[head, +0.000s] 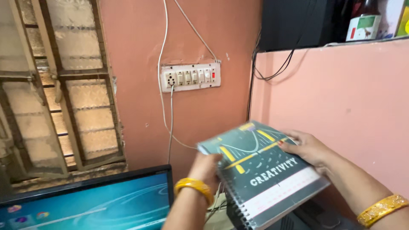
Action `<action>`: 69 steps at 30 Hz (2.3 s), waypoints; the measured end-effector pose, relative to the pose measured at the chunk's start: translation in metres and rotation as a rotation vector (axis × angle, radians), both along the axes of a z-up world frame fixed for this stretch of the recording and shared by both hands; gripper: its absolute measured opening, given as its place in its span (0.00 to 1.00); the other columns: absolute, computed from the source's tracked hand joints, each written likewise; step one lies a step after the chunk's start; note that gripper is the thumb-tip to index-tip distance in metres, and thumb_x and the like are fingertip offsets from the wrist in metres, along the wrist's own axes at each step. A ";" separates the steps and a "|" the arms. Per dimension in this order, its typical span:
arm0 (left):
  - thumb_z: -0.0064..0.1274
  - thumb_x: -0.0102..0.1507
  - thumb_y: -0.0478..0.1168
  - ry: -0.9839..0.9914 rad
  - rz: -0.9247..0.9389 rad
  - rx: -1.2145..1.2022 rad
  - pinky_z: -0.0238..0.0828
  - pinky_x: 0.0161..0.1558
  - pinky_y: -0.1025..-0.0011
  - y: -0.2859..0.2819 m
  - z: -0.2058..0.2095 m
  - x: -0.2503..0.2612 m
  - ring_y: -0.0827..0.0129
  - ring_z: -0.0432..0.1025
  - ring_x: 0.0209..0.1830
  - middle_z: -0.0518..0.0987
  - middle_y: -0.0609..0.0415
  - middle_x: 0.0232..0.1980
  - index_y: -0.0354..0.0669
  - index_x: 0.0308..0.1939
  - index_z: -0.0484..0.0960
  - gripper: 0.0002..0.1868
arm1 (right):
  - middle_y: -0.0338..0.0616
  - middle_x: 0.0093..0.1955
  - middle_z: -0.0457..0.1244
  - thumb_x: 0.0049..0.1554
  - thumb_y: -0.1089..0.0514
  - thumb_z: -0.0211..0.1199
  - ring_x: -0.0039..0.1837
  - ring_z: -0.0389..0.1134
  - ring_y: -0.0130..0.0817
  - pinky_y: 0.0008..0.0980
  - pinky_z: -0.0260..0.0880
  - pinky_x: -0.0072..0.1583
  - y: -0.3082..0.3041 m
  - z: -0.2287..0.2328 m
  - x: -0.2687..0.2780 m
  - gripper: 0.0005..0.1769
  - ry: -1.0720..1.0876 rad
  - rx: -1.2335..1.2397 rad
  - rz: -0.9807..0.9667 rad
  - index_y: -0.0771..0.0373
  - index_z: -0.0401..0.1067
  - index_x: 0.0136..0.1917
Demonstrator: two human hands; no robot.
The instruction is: The person wipes a desk surface and various items with a cloth, including a computer tower, a notebook, a mousepad, and stationery. They also move books and a pencil case around the desk while cleaning.
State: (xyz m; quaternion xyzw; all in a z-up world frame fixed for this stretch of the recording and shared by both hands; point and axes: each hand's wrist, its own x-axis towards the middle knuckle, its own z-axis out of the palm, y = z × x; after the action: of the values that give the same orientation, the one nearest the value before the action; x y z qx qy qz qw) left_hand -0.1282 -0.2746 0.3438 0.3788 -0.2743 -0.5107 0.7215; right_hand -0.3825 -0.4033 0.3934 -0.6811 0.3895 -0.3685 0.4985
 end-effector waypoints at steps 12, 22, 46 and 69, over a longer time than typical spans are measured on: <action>0.48 0.58 0.33 -0.856 0.225 0.478 0.70 0.64 0.62 -0.111 -0.106 -0.055 0.48 0.73 0.65 0.75 0.39 0.65 0.33 0.77 0.51 0.43 | 0.56 0.65 0.70 0.57 0.57 0.67 0.60 0.75 0.40 0.35 0.71 0.64 -0.122 -0.112 -0.049 0.35 0.599 -0.026 -0.161 0.61 0.63 0.76; 0.68 0.55 0.41 -0.748 0.332 0.405 0.64 0.65 0.62 -0.049 -0.165 0.018 0.50 0.68 0.66 0.72 0.36 0.66 0.32 0.71 0.63 0.45 | 0.50 0.68 0.65 0.52 0.49 0.68 0.67 0.66 0.49 0.43 0.66 0.66 -0.011 -0.033 0.030 0.33 0.790 -0.893 -0.054 0.55 0.69 0.69; 0.68 0.55 0.39 -0.237 0.282 0.751 0.76 0.47 0.68 0.086 -0.475 0.060 0.58 0.82 0.45 0.86 0.39 0.49 0.23 0.54 0.80 0.28 | 0.57 0.82 0.34 0.37 0.48 0.91 0.84 0.37 0.55 0.41 0.45 0.78 0.135 -0.374 0.093 0.85 0.778 -0.131 0.147 0.56 0.25 0.82; 0.61 0.60 0.42 -0.198 0.580 0.133 0.77 0.39 0.64 0.209 -0.287 0.224 0.64 0.78 0.30 0.87 0.41 0.34 0.34 0.30 0.80 0.13 | 0.50 0.78 0.53 0.53 0.37 0.70 0.80 0.52 0.42 0.40 0.50 0.77 0.135 -0.325 0.198 0.52 -0.131 -0.165 0.342 0.61 0.48 0.78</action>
State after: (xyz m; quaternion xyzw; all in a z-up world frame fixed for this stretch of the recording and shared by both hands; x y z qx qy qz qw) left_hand 0.0955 -0.0653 0.0569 0.5355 -0.1899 -0.2608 0.7805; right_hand -0.1841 -0.2684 0.0685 -0.7505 0.2035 -0.3526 0.5206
